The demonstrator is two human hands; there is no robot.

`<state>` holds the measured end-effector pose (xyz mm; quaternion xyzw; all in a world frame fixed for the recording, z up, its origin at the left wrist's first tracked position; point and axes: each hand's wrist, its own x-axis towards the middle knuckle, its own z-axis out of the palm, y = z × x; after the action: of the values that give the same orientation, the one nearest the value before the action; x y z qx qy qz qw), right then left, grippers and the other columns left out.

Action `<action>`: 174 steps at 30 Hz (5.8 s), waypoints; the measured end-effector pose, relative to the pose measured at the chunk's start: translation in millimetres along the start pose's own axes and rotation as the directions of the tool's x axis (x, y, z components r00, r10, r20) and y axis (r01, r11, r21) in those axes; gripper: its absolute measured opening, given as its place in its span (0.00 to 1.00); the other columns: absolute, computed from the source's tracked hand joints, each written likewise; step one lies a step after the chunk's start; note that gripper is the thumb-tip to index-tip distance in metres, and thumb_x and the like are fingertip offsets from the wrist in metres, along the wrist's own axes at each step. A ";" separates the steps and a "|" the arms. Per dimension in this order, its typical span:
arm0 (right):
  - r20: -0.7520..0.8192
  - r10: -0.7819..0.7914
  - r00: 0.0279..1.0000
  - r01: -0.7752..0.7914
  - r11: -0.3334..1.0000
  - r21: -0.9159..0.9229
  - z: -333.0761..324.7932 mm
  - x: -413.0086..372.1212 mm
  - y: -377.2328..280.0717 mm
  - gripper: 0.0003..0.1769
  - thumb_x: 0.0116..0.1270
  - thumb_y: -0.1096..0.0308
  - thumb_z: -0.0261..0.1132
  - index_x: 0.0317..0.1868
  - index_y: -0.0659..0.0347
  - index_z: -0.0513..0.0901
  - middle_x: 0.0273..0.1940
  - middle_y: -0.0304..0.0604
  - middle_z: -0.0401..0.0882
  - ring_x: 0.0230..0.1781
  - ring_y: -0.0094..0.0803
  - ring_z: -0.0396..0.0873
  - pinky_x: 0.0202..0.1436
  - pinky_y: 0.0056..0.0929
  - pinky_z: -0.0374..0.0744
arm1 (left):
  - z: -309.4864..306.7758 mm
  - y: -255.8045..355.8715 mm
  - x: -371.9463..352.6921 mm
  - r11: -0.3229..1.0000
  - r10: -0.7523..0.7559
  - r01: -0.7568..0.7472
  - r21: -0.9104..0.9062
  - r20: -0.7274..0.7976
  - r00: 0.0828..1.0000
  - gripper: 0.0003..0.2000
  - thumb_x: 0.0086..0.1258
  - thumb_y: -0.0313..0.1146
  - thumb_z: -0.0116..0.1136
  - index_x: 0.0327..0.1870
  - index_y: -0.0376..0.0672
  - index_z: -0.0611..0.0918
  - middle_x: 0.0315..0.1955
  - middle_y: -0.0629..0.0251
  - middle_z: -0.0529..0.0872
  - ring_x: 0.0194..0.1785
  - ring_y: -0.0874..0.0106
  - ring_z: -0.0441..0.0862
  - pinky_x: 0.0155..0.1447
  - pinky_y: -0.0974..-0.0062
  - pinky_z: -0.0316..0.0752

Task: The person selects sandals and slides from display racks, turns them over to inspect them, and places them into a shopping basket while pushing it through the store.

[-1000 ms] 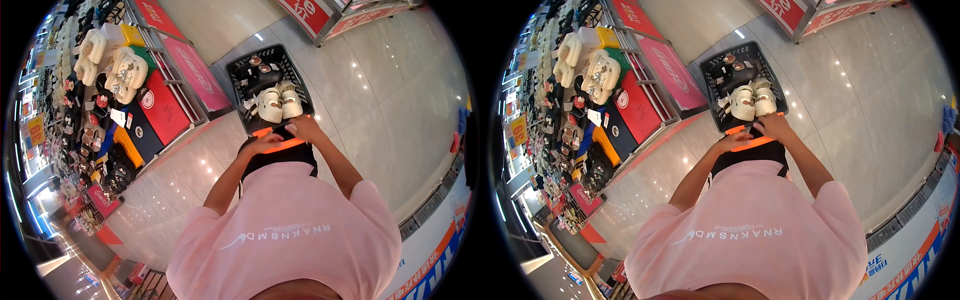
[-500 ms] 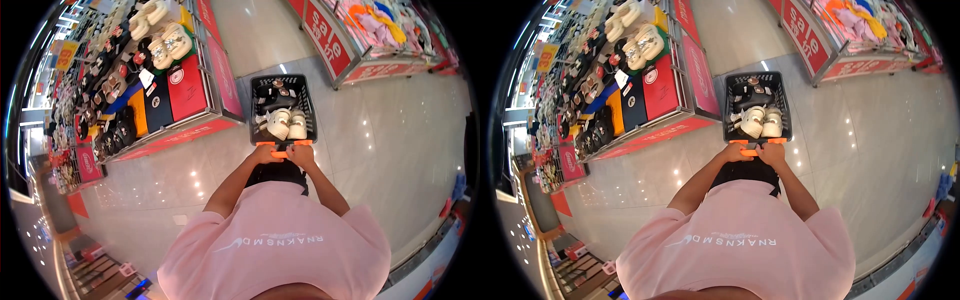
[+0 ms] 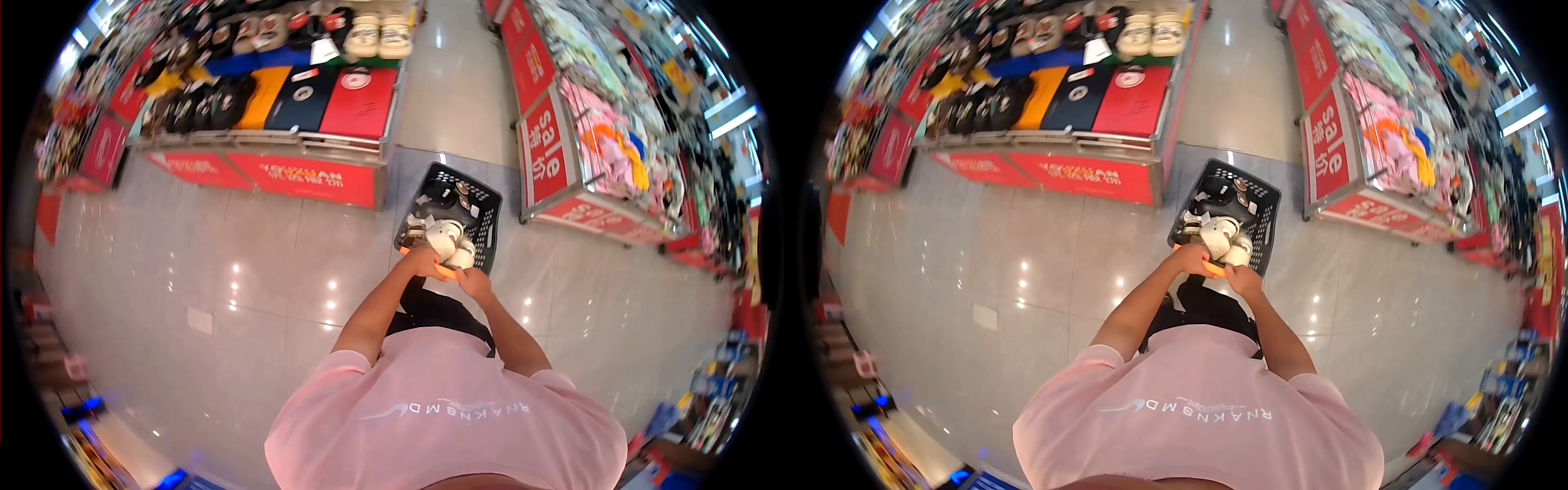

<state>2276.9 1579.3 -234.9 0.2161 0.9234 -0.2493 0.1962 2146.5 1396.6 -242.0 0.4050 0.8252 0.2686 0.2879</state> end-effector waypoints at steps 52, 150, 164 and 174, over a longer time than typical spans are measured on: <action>0.307 -0.866 0.395 0.901 0.300 -0.312 -17.9 17.8 45.1 0.21 0.57 0.46 0.59 0.30 0.55 0.88 0.29 0.48 0.86 0.33 0.48 0.85 0.39 0.46 0.82 | 246.4 169.7 -47.1 0.766 -0.622 0.535 -0.357 -0.620 0.478 0.20 0.60 0.45 0.62 0.48 0.41 0.81 0.42 0.53 0.86 0.46 0.55 0.84 0.49 0.56 0.78; 0.986 -0.165 0.005 0.998 -0.060 -0.015 180.2 148.9 -523.8 0.30 0.51 0.44 0.67 0.38 0.68 0.88 0.40 0.58 0.86 0.41 0.52 0.85 0.50 0.44 0.82 | -84.5 -149.0 -304.5 0.448 -0.893 0.604 -0.659 -0.302 0.333 0.30 0.60 0.64 0.58 0.35 0.39 0.84 0.30 0.52 0.85 0.38 0.51 0.84 0.43 0.55 0.78; 0.883 -0.160 0.442 0.295 0.955 0.025 183.6 234.0 -554.9 0.20 0.70 0.57 0.66 0.53 0.62 0.78 0.40 0.47 0.84 0.33 0.33 0.85 0.32 0.32 0.86 | -87.9 -294.1 -343.6 0.099 -0.906 -0.426 -0.899 0.095 -0.412 0.21 0.68 0.43 0.66 0.51 0.44 0.68 0.23 0.65 0.78 0.20 0.73 0.76 0.22 0.75 0.72; 0.778 -0.238 0.581 0.072 0.968 0.242 240.6 223.2 -628.5 0.16 0.74 0.60 0.61 0.55 0.61 0.76 0.46 0.47 0.82 0.44 0.37 0.83 0.49 0.39 0.86 | -95.2 -443.2 -382.3 -0.062 -0.919 0.066 -0.996 0.032 -0.392 0.42 0.60 0.47 0.67 0.73 0.45 0.57 0.55 0.36 0.80 0.56 0.45 0.81 0.58 0.55 0.75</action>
<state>1840.7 1023.7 -296.0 0.0164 0.7242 -0.4202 0.5465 2046.4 828.1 -377.7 -0.6111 0.6367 0.4697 -0.0245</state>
